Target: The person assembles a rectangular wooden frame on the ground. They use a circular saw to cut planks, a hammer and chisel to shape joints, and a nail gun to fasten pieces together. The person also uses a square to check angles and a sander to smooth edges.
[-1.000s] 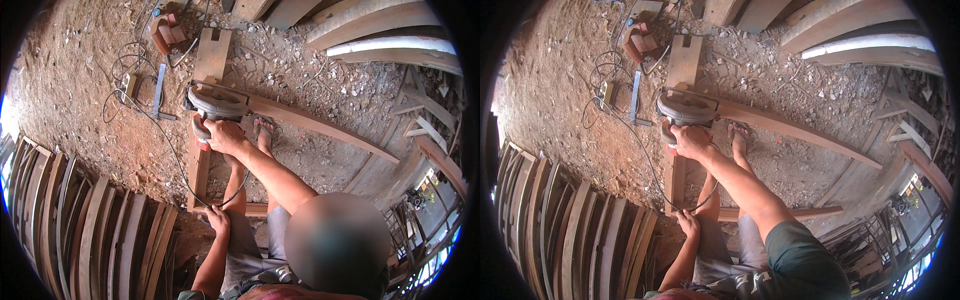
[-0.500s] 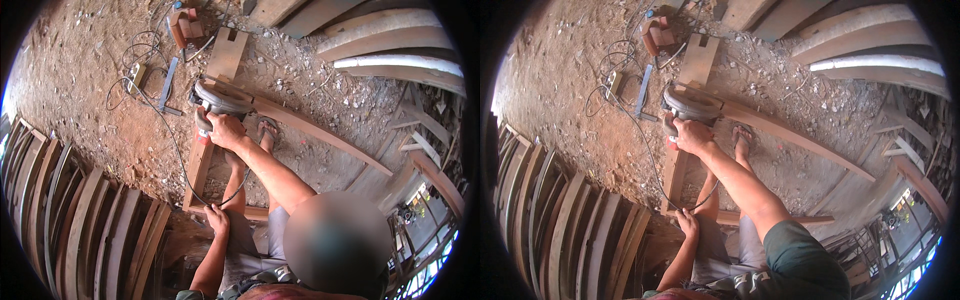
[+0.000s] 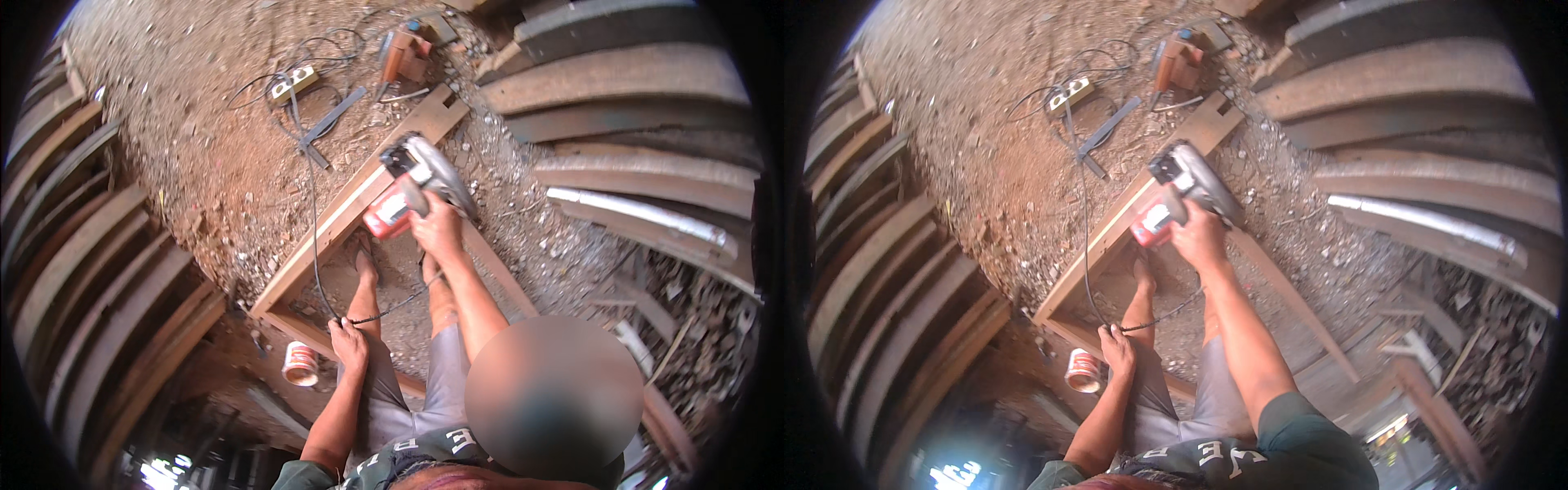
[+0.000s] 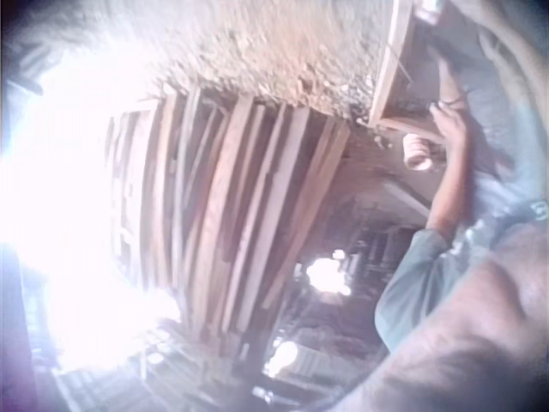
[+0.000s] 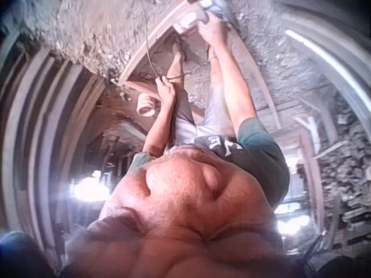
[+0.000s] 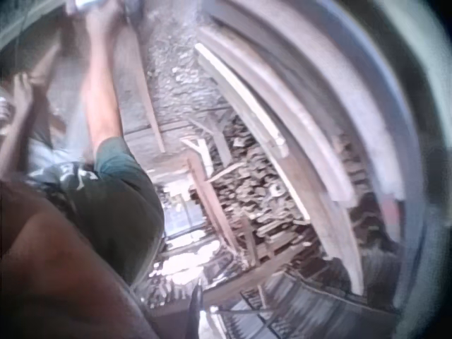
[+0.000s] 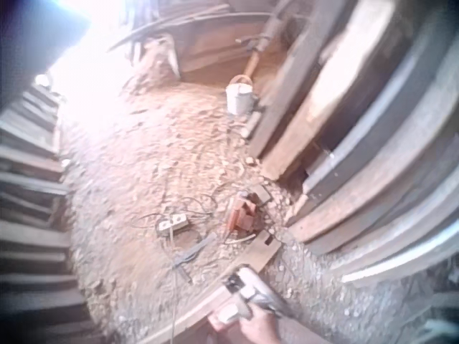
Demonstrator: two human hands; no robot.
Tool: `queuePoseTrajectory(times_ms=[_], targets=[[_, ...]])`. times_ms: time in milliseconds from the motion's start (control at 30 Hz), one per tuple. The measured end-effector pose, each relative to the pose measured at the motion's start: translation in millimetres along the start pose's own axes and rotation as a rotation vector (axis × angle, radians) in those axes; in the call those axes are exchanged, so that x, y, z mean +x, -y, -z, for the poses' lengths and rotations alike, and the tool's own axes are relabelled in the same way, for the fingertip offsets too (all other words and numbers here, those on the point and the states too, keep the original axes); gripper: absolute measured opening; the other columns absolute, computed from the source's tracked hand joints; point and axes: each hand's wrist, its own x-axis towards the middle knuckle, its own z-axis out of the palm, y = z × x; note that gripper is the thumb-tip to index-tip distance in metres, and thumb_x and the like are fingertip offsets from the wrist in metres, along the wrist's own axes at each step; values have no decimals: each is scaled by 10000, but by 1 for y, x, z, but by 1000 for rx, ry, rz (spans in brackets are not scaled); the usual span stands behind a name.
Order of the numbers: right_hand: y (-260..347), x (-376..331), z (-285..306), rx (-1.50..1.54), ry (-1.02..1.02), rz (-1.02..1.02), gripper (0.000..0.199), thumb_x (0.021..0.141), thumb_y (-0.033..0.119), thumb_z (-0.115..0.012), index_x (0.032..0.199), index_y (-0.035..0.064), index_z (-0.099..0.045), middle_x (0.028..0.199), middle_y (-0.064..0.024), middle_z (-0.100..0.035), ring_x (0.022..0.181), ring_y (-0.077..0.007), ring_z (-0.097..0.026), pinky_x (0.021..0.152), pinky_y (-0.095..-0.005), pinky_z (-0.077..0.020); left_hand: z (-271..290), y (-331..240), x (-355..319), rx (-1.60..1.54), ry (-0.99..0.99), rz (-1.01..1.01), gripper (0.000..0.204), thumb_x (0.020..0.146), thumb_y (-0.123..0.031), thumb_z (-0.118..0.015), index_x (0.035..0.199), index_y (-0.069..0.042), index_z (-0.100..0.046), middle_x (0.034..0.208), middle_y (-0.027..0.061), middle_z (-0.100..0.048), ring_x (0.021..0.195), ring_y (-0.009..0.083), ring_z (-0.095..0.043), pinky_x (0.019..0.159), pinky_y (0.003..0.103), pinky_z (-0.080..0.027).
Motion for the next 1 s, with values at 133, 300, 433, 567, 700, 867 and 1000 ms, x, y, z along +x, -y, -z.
queuePoseTrajectory(times_ms=[133,300,433,567,700,867,1000], targets=[[25,-46,95,-72,-92,92,313,811,74,-746,1117,26,-705,958,-213,-739,912,-352,-744,804,-432,-564,7,-36,-29,-290,-126,-45,419,1018,-182,-544,1376,35,-521,963,243,-667,908,402,-663,854,479,-506],[123,-82,167,-318,-43,266,317,822,55,-742,1129,7,-678,918,-210,-728,852,-342,-739,762,-418,-551,17,-48,-46,-603,53,-6,433,981,-127,-571,1388,23,-557,884,154,-675,831,239,-642,792,383,-522],[223,-110,157,-434,83,593,309,798,18,-730,1102,11,-674,897,-231,-706,841,-390,-726,754,-426,-549,0,-20,-69,-662,20,-11,450,947,-108,-599,1381,14,-592,834,111,-654,779,180,-617,759,342,-522],[302,-141,106,-435,282,743,318,775,-29,-686,1090,12,-674,876,-210,-718,827,-382,-731,749,-399,-552,17,-20,-77,-851,205,204,490,914,-122,-595,1391,-13,-598,923,171,-738,752,193,-665,729,339,-538],[362,-185,-18,-464,606,962,358,752,-40,-687,1104,25,-692,910,-226,-722,865,-372,-741,751,-389,-563,-57,40,-77,-1013,-59,19,491,895,-108,-605,1376,-10,-607,1069,211,-738,986,287,-729,891,360,-549],[401,-236,-157,-788,903,1160,444,668,58,-759,1105,72,-684,942,-204,-724,914,-408,-700,777,-475,-551,39,41,-51,-1181,282,294,525,898,-99,-616,1405,29,-570,1119,210,-740,947,277,-727,865,365,-553],[405,-285,-269,-1068,1185,1388,432,695,152,-769,1113,81,-683,942,-192,-724,909,-409,-697,787,-504,-555,30,56,-26,-1542,59,444,503,923,-71,-582,1415,34,-565,942,143,-756,777,137,-687,708,316,-546]])
